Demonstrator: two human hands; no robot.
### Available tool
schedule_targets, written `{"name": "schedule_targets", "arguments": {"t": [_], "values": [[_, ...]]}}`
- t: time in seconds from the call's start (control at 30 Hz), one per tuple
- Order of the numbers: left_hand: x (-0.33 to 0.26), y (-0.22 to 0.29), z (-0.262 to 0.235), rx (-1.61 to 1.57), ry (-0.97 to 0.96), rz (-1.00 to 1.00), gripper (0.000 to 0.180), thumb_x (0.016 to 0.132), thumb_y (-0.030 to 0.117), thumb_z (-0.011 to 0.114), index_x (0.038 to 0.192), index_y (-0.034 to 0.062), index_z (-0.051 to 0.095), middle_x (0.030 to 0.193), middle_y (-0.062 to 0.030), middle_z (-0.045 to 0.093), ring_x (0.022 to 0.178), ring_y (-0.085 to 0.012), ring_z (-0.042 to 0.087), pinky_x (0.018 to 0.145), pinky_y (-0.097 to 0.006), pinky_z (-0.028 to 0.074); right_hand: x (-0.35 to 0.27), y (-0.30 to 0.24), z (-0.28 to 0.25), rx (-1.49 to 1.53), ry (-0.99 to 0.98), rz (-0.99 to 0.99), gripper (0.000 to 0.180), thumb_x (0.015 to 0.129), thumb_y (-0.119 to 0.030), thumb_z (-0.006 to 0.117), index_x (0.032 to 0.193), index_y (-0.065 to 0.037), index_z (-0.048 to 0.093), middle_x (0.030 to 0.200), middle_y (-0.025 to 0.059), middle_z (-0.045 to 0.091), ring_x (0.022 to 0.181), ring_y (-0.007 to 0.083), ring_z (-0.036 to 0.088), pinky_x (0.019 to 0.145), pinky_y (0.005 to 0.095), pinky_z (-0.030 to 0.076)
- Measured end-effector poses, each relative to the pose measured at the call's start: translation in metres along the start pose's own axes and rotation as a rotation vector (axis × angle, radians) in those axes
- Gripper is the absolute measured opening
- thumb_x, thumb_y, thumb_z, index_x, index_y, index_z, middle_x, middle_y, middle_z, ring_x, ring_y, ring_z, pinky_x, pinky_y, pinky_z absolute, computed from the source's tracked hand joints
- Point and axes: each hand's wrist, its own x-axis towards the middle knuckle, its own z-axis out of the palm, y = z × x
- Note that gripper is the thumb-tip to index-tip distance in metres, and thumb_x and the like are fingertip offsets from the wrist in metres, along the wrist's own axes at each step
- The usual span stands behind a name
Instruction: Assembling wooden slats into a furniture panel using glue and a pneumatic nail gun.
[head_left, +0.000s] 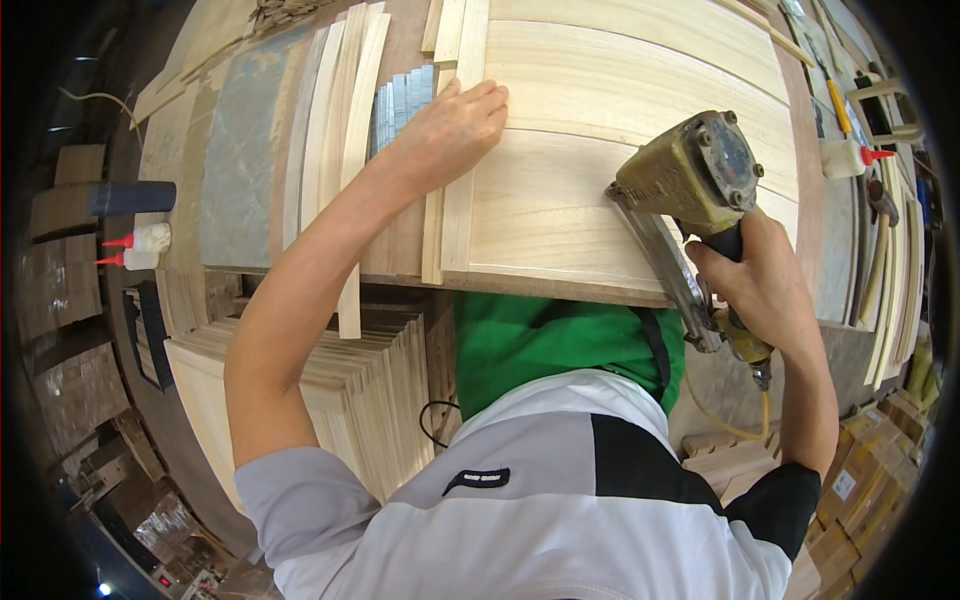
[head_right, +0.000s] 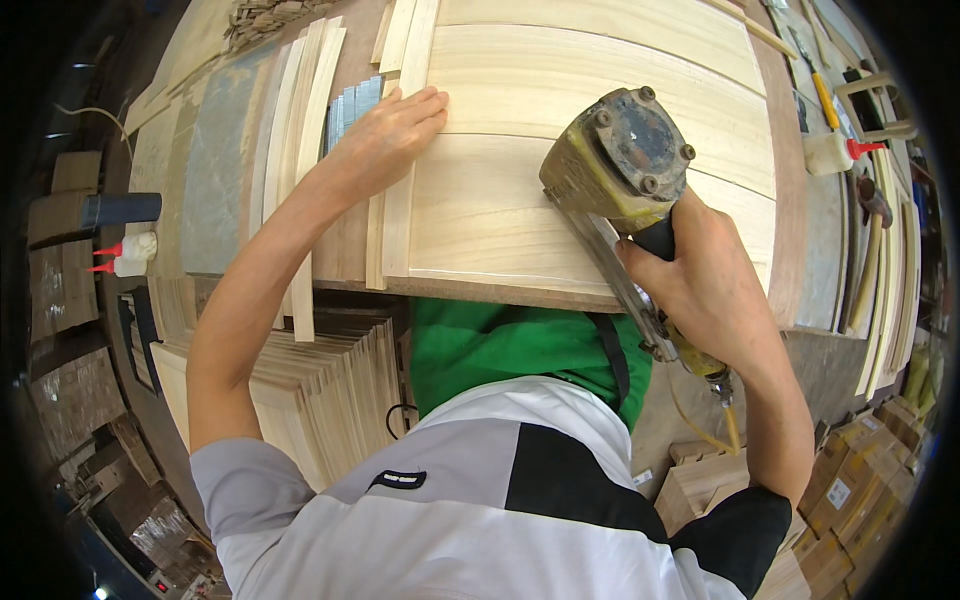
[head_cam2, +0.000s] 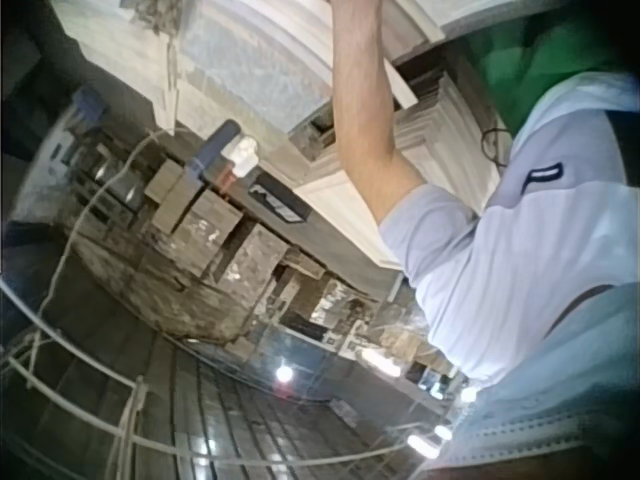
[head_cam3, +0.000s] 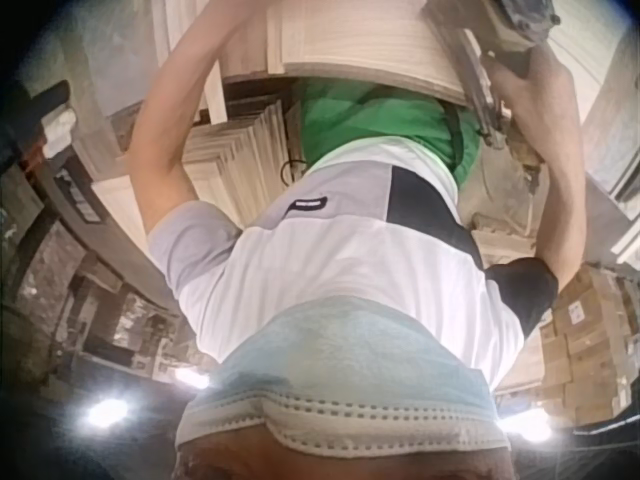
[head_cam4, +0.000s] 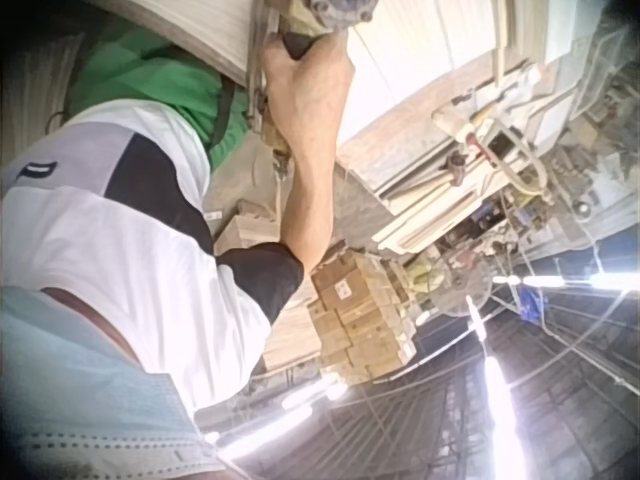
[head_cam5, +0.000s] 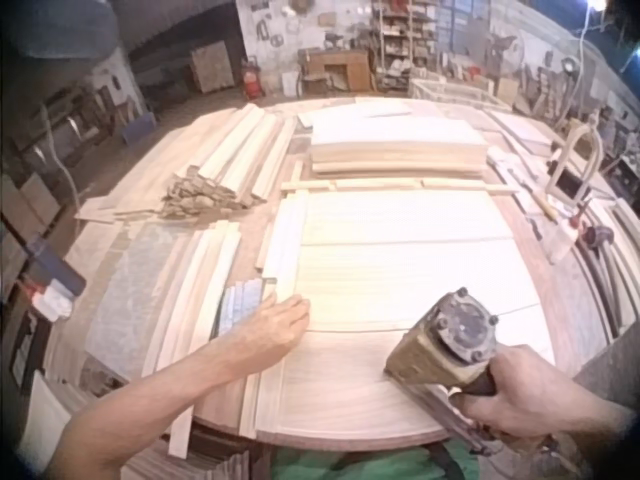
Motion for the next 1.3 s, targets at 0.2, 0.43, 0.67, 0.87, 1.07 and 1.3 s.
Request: {"name": "schedule_targets", "arguments": {"t": [0.2,0.43,0.67,0.87,1.07,1.3], "values": [[-0.002,-0.008,-0.003,-0.127,-0.073,-0.021,0.027,0.086,-0.005,0.052,0.110,-0.0033,0.063,0.127,-0.0174,0.058,0.119,-0.0265,0.056,0.101,-0.041,0.046,0.002,0.005,0.003,0.036,-0.005,-0.008,0.033,0.078,-0.011,0.064,0.102,0.009,0.053,0.078,0.0240,0.062,0.069,0.0329,0.061,0.070,0.0390,0.047],[-0.021,-0.033,0.008,-0.486,0.328,-0.480,0.029,0.094,0.011,0.053,0.120,0.0004,0.061,0.127,-0.0163,0.059,0.120,-0.0269,0.054,0.104,-0.035,0.040,0.005,-0.002,-0.012,0.128,0.046,0.109,0.029,0.078,-0.012,0.067,0.097,0.008,0.056,0.070,0.0106,0.060,0.059,0.0150,0.059,0.056,0.0297,0.048],[-0.002,-0.030,0.047,-0.440,0.512,-0.701,0.052,0.091,0.025,0.058,0.134,-0.0021,0.045,0.140,-0.0239,0.043,0.132,-0.0370,0.038,0.110,-0.042,0.030,0.066,-0.044,-0.042,0.077,0.175,-0.125,0.025,0.080,-0.018,0.066,0.088,0.005,0.060,0.061,0.0053,0.058,0.051,0.0104,0.056,0.048,0.0256,0.045],[0.007,-0.022,0.047,-0.409,0.464,-0.752,0.060,0.089,0.024,0.061,0.138,-0.0028,0.038,0.140,-0.0255,0.041,0.131,-0.0398,0.036,0.108,-0.046,0.028,0.165,-0.078,-0.055,-0.010,0.155,-0.272,0.029,0.081,-0.024,0.063,0.093,0.002,0.060,0.062,0.0059,0.058,0.054,0.0117,0.060,0.052,0.0255,0.048],[0.006,-0.022,0.045,-0.418,0.442,-0.752,0.056,0.089,0.016,0.060,0.138,-0.0010,0.038,0.137,-0.0214,0.045,0.130,-0.0370,0.039,0.106,-0.046,0.029,0.243,-0.124,-0.048,0.045,0.101,-0.210,0.022,0.077,-0.018,0.062,0.085,0.003,0.065,0.066,0.0075,0.061,0.054,0.0153,0.059,0.051,0.0297,0.049],[0.008,-0.020,0.044,-0.391,0.443,-0.759,0.055,0.089,0.011,0.060,0.138,0.0008,0.037,0.136,-0.0195,0.046,0.130,-0.0355,0.039,0.107,-0.045,0.028,0.279,-0.131,-0.037,0.090,0.084,-0.287,0.022,0.077,-0.016,0.062,0.081,0.005,0.064,0.068,0.0088,0.063,0.054,0.0153,0.060,0.051,0.0296,0.050]]}}
